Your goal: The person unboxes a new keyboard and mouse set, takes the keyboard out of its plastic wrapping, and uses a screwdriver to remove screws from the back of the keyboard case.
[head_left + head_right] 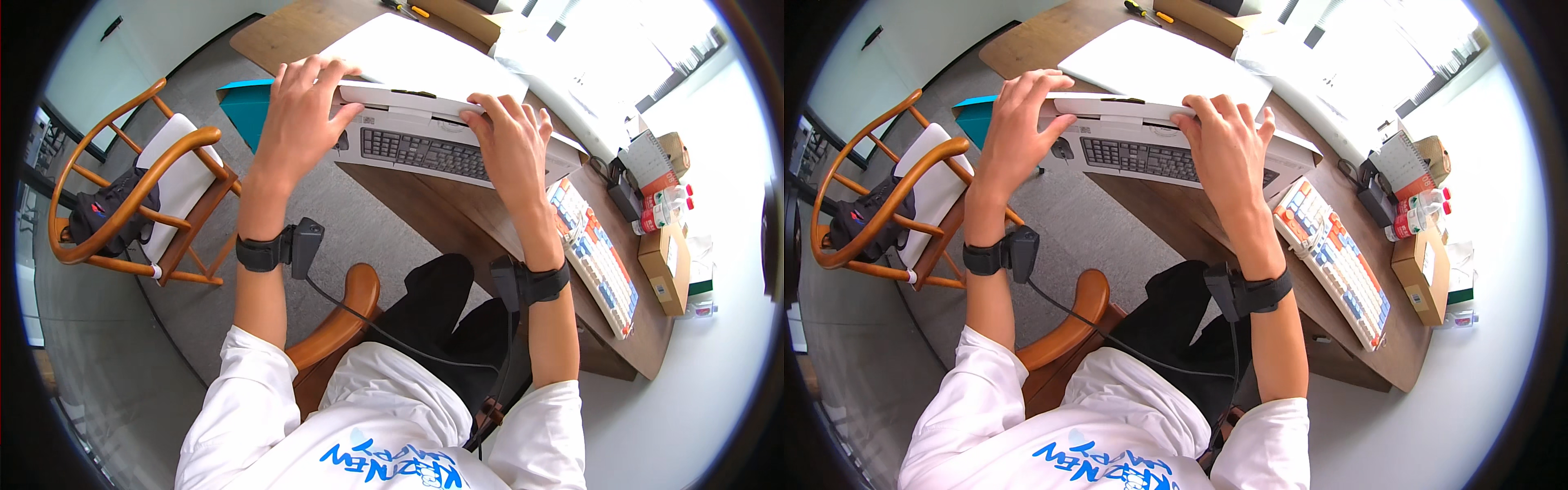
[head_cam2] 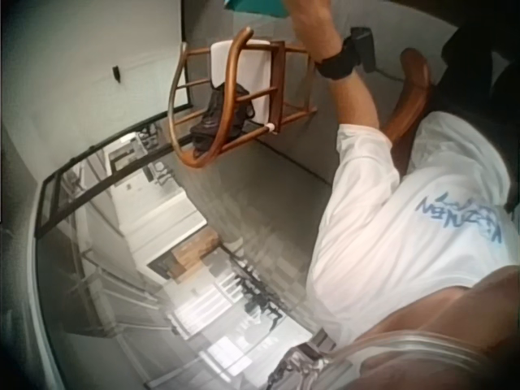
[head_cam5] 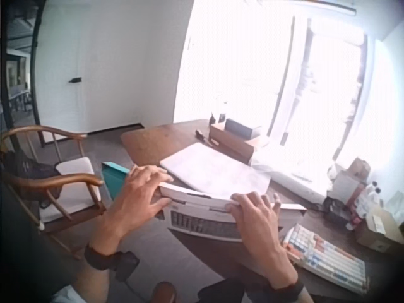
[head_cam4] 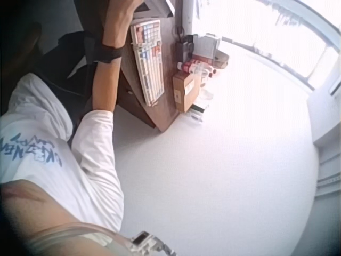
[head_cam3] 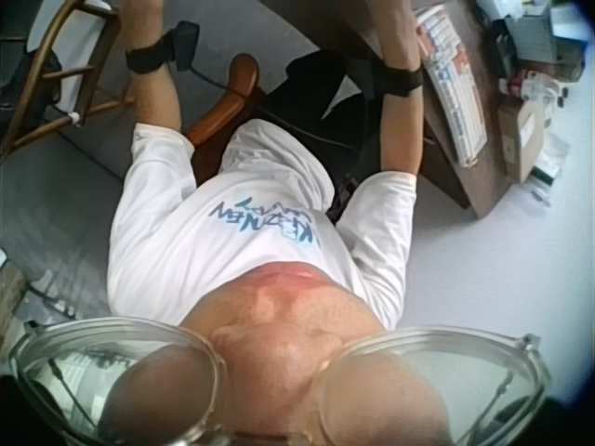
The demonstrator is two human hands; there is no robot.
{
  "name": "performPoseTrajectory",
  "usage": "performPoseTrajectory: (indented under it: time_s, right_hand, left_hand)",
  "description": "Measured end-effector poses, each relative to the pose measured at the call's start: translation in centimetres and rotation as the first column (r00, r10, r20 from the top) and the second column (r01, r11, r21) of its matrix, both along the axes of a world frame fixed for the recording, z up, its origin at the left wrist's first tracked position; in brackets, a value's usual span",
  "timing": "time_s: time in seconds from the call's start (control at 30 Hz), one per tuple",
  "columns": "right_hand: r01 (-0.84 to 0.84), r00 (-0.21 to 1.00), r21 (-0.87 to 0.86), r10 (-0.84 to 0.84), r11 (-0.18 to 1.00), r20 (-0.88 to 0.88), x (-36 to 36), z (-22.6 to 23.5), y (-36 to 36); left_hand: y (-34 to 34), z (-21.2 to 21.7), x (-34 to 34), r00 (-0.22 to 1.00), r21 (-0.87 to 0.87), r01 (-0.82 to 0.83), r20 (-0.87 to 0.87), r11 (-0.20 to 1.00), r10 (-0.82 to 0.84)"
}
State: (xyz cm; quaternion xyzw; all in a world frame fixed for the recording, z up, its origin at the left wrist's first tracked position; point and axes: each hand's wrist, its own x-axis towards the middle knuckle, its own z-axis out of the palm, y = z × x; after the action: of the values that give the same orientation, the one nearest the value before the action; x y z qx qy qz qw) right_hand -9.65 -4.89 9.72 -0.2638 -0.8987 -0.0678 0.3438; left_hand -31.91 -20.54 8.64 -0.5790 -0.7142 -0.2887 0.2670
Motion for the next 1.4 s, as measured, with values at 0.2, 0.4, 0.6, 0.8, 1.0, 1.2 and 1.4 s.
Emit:
performPoseTrajectory:
  time_s: [0.2, 0.4, 0.6, 0.8, 1.0, 1.2, 1.4]
  right_hand:
    - [0.006, 1.000, 0.054, -0.006, 0.999, 0.011, -0.2, -0.2, 0.3]
    - [0.011, 1.000, 0.053, -0.011, 0.999, -0.002, -0.3, -0.2, 0.4]
    - [0.022, 0.999, 0.058, -0.020, 0.998, -0.025, -0.5, -0.1, 0.3]
    - [0.055, 0.997, 0.035, -0.053, 0.998, -0.053, -0.4, -0.5, 0.2]
    - [0.024, 0.998, -0.012, -0.025, 1.000, -0.066, -0.4, -0.4, 0.0]
    - [-0.034, 0.998, -0.051, 0.031, 0.998, -0.059, 0.3, -0.7, 0.2]
    - [-0.083, 0.995, -0.007, 0.082, 0.997, -0.057, 1.0, -1.4, 0.6]
  left_hand:
    - [-0.5, 2.1, 2.7, 0.992, 0.107, 0.128, -0.007, 0.986, -0.128]
    - [1.0, -1.2, 6.4, 0.990, 0.025, 0.028, 0.141, 0.999, -0.031]
    - [1.4, -1.6, 6.8, 0.962, 0.037, -0.057, 0.269, 0.998, 0.045]
    - [1.4, -1.2, 6.1, 0.873, 0.075, 0.058, 0.479, 0.995, -0.087]
    - [1.3, -1.9, 4.6, 0.743, 0.209, 0.184, 0.610, 0.961, -0.275]
    - [1.5, -1.5, 4.7, 0.988, 0.188, 0.034, 0.140, 0.982, -0.061]
    - [2.0, -2.4, 3.7, 0.990, 0.142, 0.137, -0.006, 0.980, -0.137]
